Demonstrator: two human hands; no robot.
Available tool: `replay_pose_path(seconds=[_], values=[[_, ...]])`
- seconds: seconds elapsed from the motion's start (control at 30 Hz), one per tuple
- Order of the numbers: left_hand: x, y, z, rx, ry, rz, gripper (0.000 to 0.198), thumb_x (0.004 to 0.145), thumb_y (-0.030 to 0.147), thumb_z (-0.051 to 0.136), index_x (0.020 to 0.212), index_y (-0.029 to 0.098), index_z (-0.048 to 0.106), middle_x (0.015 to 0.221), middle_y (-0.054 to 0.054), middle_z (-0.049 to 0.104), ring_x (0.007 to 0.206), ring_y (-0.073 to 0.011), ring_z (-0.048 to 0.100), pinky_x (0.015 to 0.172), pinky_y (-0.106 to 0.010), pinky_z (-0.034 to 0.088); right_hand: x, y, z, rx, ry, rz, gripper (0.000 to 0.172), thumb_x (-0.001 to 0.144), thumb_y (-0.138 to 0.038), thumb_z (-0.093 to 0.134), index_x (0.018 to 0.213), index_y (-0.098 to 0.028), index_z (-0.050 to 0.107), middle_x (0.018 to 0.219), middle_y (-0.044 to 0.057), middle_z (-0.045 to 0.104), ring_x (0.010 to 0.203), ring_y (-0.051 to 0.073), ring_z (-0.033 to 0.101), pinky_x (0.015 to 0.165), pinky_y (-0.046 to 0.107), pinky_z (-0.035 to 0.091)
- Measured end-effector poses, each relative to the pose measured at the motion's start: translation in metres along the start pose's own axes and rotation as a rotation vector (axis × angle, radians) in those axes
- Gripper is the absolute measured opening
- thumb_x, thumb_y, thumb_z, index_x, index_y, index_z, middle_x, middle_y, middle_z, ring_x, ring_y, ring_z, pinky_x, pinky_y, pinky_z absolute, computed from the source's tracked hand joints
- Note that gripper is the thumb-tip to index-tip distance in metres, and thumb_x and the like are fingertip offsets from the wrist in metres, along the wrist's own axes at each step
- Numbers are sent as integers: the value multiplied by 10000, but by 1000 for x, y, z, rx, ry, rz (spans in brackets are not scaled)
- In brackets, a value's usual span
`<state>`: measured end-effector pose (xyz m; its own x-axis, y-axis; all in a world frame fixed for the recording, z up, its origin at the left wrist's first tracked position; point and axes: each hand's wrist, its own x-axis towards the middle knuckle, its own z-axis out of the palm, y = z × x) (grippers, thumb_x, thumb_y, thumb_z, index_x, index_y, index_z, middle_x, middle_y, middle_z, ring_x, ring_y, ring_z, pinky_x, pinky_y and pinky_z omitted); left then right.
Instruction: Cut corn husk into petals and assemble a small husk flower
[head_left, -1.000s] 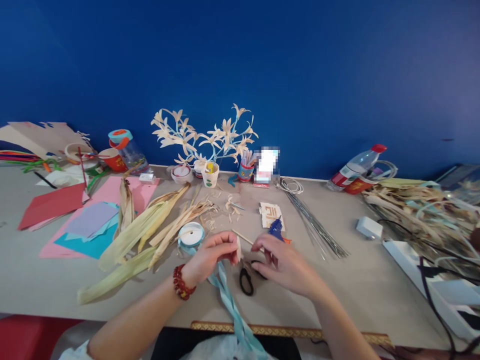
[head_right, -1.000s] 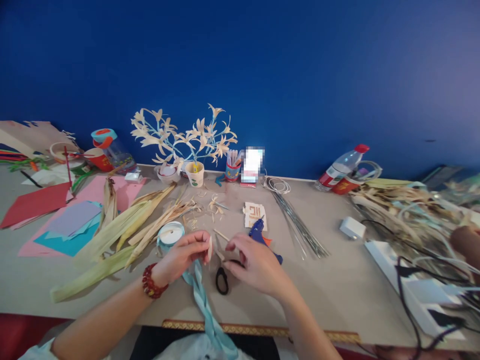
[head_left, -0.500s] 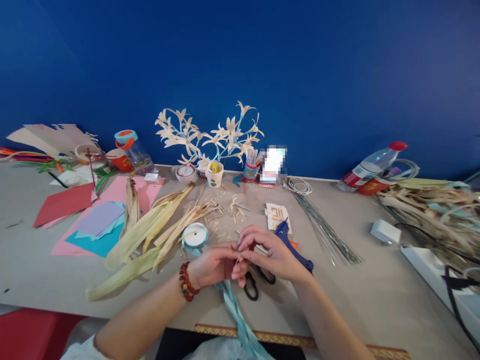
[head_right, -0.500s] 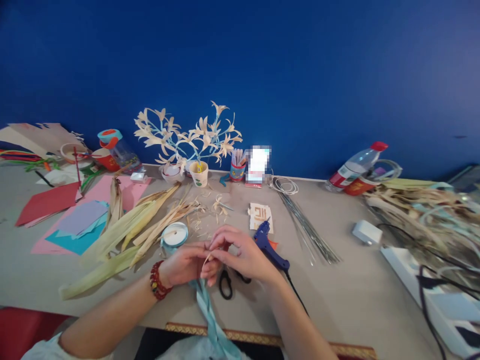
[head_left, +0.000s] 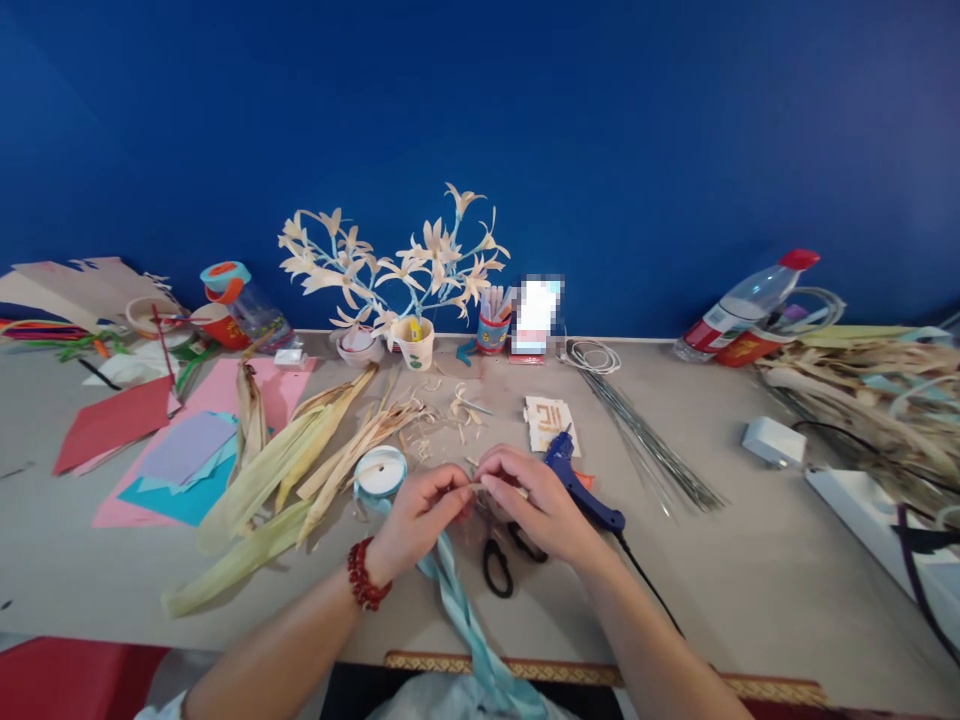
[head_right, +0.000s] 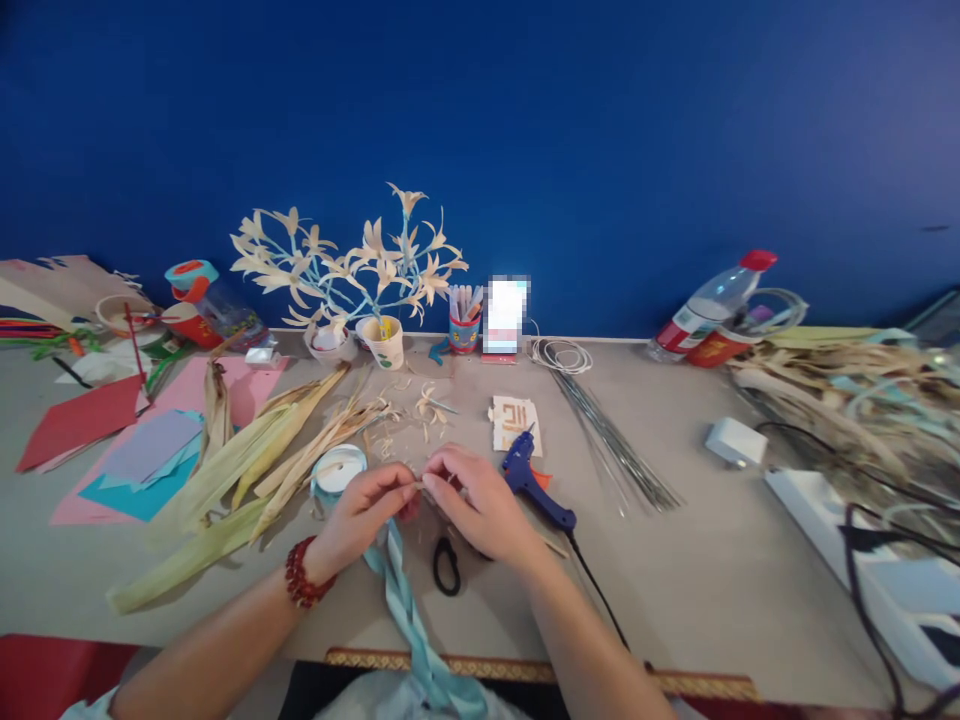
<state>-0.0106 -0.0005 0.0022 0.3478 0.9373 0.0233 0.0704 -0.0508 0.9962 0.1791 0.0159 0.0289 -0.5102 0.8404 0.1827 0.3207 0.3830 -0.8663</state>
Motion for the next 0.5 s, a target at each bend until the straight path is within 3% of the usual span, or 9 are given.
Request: replay_pose_path(seconds=[0.13,0.23,0.5], values=[[0,1,2,58,53,42,251,911,312,494,727,166,583,666,-8,551,633,-138,491,596,-238,374,-2,3,9,10,44,33,43,882,-238,542,871,-197,539,820,12,576,723,143,555,660,243,438],[-1,4,3,161,68,90,229,902,263,490,719,166,589,674,-9,561,648,-140,501,625,-238,386,-3,3,17,-31,92,50,63,887,-217,512,826,-201,509,766,1,548,679,135,540,623,234,426],[-2,2,3,409,186,193,170,816,130,499,667,171,571,638,10,558,631,-135,510,632,-244,380,-4,3,23,-243,182,-113,96,899,-193,484,809,-201,515,757,27,562,663,153,519,624,268,421]])
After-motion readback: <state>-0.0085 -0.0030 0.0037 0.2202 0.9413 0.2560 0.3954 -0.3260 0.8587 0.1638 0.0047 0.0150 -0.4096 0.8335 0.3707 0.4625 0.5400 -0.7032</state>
